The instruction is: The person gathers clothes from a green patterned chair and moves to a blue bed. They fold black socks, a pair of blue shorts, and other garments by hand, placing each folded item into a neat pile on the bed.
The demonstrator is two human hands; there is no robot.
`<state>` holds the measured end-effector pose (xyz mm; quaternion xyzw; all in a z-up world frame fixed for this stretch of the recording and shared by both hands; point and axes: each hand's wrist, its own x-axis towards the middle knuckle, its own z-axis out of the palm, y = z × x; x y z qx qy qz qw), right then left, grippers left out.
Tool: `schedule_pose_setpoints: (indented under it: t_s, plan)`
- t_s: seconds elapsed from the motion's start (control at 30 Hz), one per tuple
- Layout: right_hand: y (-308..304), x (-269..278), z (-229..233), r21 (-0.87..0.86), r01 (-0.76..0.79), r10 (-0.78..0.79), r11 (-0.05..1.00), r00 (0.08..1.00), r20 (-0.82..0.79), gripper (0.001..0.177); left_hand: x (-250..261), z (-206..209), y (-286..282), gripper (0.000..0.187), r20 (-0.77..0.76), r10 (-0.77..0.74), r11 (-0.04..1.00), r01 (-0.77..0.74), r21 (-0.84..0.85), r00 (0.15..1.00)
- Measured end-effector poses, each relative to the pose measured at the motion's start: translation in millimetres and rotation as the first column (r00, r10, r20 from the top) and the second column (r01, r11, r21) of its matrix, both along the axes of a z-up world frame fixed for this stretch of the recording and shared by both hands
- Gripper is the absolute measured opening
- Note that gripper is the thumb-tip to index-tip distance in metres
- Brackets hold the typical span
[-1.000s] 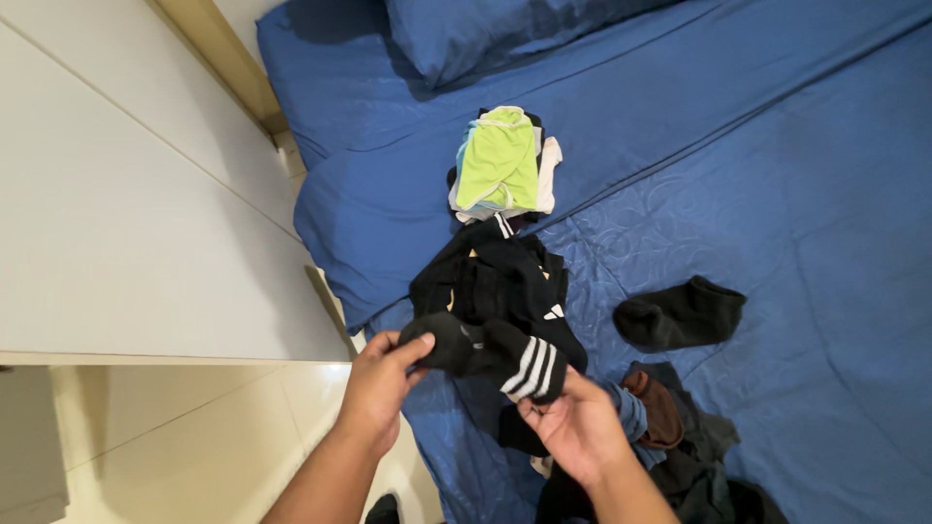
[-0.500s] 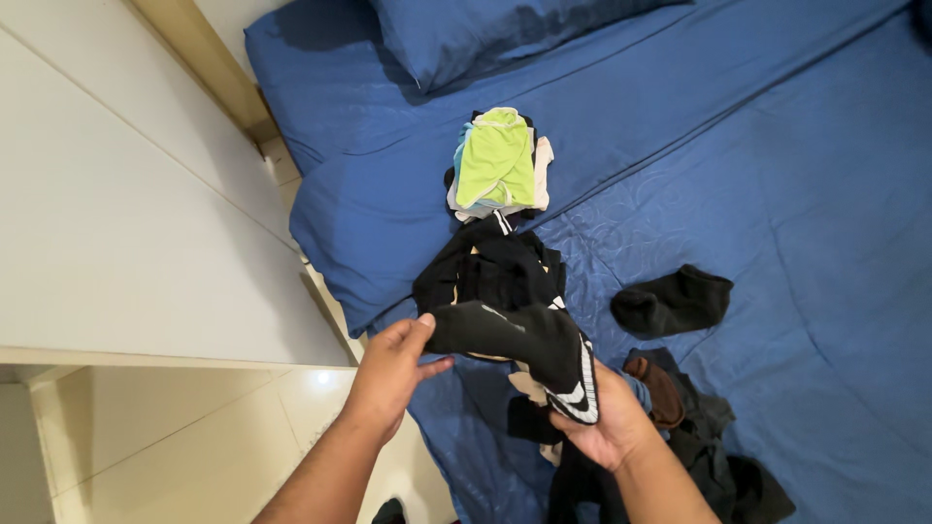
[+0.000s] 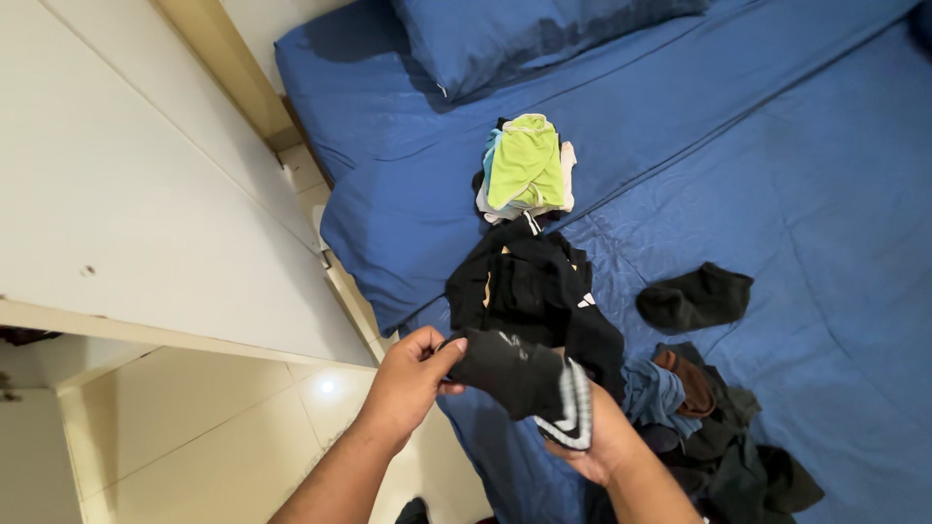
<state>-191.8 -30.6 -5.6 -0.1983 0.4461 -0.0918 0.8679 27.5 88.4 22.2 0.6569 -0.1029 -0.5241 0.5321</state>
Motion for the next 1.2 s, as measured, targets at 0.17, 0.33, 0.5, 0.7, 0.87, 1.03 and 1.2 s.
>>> schedule_pose_setpoints:
  t_s: [0.17, 0.33, 0.5, 0.7, 0.87, 1.03, 1.2]
  plan:
    - [8.1, 22.1, 7.3, -0.022, 0.05, -0.05, 0.998, 0.999, -0.001, 0.023, -4.1, -0.1, -3.2, 0.027, 0.035, 0.004, 1.0, -0.005, 0.008, 0.999]
    - [-6.4, 29.4, 15.6, -0.17, -0.031, 0.033, 0.985, 0.999, 0.006, 0.018, -9.4, 0.4, -22.3, 0.034, 0.182, 0.058, 0.995, -0.072, 0.07, 0.981]
    - [-21.2, 29.0, 21.0, -0.477, -0.141, 0.141, 0.867, 0.989, -0.036, 0.012, -21.5, -1.8, -36.6, 0.032, 0.19, 0.071, 0.997, -0.073, 0.0, 0.979]
    - [-22.0, 18.2, 25.3, -0.755, -0.101, 0.034, 0.649, 0.994, -0.104, 0.024, -41.1, -9.5, -49.3, 0.023, 0.392, -0.121, 0.993, 0.115, 0.04, 0.912]
    - [-23.1, -2.1, 16.4, -0.95, 0.037, 0.283, 0.309, 0.95, 0.129, 0.041, -49.3, -2.5, -65.5, 0.021, 0.525, -0.287, 0.954, 0.192, 0.229, 0.801]
    - [-43.7, -24.5, -1.5, -0.112, 0.154, -0.125, 0.982, 0.965, 0.232, 0.019, -56.0, 5.1, -71.3, 0.016, 0.547, -0.395, 0.895, 0.173, 0.412, 0.738]
    - [-53.4, -33.0, 4.0, 0.021, 0.11, -0.112, 0.994, 0.992, 0.067, 0.029, -62.1, -6.5, -73.7, 0.021, 0.509, -0.4, 0.902, 0.229, 0.365, 0.762]
